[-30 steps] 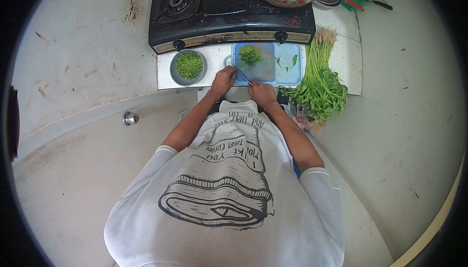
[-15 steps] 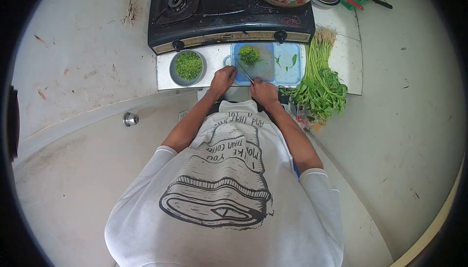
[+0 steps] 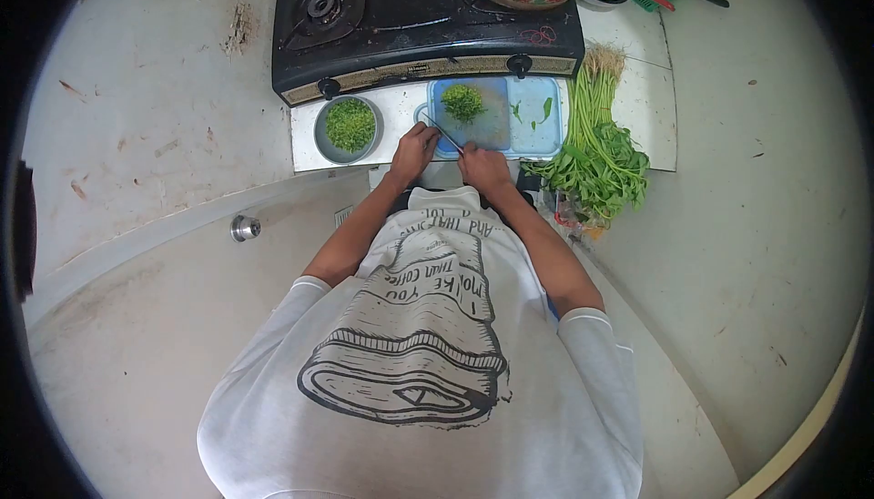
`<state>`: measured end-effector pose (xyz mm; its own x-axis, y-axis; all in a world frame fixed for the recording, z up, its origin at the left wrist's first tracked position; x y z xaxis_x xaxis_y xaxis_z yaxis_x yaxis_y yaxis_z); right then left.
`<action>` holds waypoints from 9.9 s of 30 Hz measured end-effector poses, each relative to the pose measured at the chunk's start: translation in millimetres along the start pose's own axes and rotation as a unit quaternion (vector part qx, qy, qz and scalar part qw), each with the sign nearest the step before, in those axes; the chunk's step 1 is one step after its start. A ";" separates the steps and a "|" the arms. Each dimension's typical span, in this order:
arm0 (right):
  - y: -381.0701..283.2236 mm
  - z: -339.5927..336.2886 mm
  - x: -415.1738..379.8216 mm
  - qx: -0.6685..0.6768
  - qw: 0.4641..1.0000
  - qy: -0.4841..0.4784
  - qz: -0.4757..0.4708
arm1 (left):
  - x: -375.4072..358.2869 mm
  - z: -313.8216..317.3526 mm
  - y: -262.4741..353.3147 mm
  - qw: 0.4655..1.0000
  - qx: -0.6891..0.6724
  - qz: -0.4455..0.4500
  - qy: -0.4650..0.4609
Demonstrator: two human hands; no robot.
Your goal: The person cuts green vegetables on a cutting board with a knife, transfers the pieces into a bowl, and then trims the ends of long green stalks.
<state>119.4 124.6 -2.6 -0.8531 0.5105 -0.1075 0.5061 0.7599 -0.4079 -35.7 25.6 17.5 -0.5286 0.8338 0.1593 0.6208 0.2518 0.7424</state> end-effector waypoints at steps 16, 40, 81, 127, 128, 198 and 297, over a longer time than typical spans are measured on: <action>6.2 -15.4 -4.7 -0.002 1.000 0.012 0.014 | 0.4 1.2 1.2 0.999 0.025 0.029 -0.010; 0.9 2.1 3.2 -0.013 1.000 -0.005 -0.007 | -1.4 3.0 -1.4 1.000 -0.001 0.016 0.000; -6.3 5.0 7.8 -0.005 1.000 0.012 -0.025 | -7.7 0.4 1.3 0.999 -0.031 -0.017 0.028; -6.2 -6.8 3.6 -0.016 1.000 -0.005 -0.009 | -10.8 6.7 -6.8 0.998 -0.047 -0.027 0.039; -4.5 -7.4 3.1 -0.006 1.000 0.004 -0.004 | -10.2 5.8 -7.4 0.998 -0.046 -0.031 0.035; -7.2 2.4 1.4 -0.003 1.000 0.001 -0.001 | -9.0 8.6 -6.9 0.993 -0.055 -0.080 0.060; -2.8 -6.3 6.3 0.002 1.000 0.023 -0.017 | -3.0 10.6 -5.8 0.995 -0.056 -0.067 0.046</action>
<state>113.4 128.2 3.6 -0.8628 0.5029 -0.0514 0.4766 0.7751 -0.4148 -31.6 26.8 5.8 -0.6568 0.7461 0.1097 0.4754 0.2967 0.8282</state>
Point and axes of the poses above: each hand's wrist, its own x-axis towards the middle knuckle, its own z-axis out of the palm, y = z × x, the point moved 4 cm from there along x, towards the middle knuckle, and after that the axes turned 7 degrees about y, right-handed, at the moved point
